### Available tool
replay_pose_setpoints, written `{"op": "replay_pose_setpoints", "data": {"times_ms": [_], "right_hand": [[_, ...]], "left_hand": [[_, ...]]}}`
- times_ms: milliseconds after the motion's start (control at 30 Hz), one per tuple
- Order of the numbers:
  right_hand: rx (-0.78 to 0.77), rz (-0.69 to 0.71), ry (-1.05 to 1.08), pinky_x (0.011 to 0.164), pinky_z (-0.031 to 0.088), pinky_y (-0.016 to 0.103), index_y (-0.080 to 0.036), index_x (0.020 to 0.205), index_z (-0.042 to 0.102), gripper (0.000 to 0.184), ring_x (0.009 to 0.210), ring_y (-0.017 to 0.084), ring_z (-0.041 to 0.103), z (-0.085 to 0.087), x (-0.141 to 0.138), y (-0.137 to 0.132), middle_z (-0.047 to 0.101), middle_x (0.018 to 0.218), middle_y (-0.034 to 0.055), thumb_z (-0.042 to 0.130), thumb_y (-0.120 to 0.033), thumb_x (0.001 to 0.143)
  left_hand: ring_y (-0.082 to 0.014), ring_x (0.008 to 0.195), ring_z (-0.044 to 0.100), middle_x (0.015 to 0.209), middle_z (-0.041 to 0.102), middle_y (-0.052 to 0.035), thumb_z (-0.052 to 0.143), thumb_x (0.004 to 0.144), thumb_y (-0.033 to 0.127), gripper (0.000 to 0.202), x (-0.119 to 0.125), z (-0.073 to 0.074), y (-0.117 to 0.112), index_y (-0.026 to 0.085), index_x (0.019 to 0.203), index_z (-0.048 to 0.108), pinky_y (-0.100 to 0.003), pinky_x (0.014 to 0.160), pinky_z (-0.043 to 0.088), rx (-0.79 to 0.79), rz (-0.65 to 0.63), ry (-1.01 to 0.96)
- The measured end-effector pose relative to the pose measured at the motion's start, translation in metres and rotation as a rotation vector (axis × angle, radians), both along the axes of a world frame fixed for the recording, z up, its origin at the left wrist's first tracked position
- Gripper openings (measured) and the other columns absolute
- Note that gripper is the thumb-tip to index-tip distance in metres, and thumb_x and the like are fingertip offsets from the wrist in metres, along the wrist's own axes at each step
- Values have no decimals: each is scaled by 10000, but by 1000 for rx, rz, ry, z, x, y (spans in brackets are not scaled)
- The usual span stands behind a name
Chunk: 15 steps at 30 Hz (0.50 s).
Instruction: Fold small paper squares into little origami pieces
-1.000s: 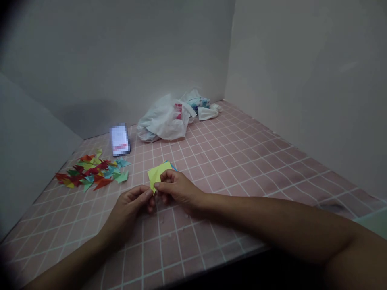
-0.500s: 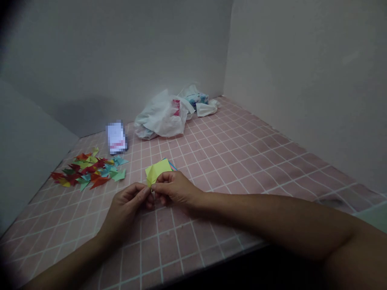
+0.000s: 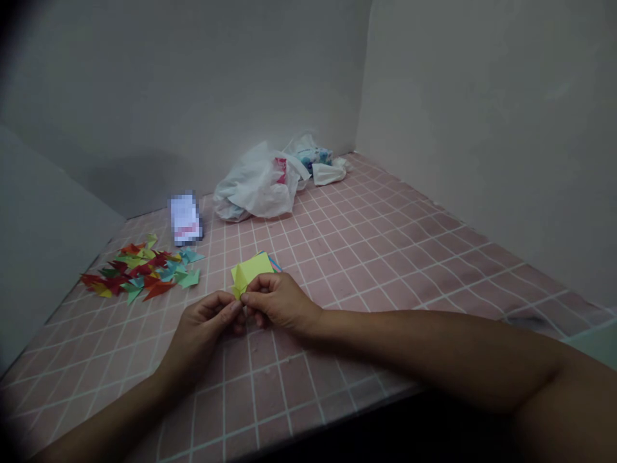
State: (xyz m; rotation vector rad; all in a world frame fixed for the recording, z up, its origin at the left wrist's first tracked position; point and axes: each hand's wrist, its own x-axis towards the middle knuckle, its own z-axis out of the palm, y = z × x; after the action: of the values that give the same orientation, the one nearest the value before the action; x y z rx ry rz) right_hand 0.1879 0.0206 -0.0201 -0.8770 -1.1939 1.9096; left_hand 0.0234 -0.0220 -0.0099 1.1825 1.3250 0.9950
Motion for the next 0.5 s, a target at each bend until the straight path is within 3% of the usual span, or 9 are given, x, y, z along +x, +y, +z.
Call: {"op": "replay_pose_setpoints", "data": {"times_ms": [167, 300, 500], "right_hand": [[14, 32, 0, 484, 307, 224, -189, 735, 517, 201, 452, 77, 462, 0, 0, 1, 535, 501, -60, 693, -275, 776], [22, 68, 61, 486, 330, 224, -206, 880, 513, 300, 477, 90, 481, 2, 2, 3, 553, 566, -68, 744, -355, 761], [46, 79, -4, 505, 286, 240, -174, 688, 526, 276, 491, 78, 431, 3, 4, 4, 518, 544, -43, 711, -360, 776]], "left_hand": [[-113, 528, 535, 583, 602, 16, 675, 819, 347, 207, 1, 1, 0, 170, 720, 636, -234, 545, 429, 11, -3, 5], [-110, 521, 512, 566, 577, 22, 657, 826, 349, 222, 2, 6, 1, 172, 698, 624, -237, 544, 413, 1, -16, 28], [-110, 522, 497, 576, 572, 25, 677, 804, 345, 203, 3, 8, 0, 176, 703, 626, -242, 544, 406, -33, -67, 47]]}}
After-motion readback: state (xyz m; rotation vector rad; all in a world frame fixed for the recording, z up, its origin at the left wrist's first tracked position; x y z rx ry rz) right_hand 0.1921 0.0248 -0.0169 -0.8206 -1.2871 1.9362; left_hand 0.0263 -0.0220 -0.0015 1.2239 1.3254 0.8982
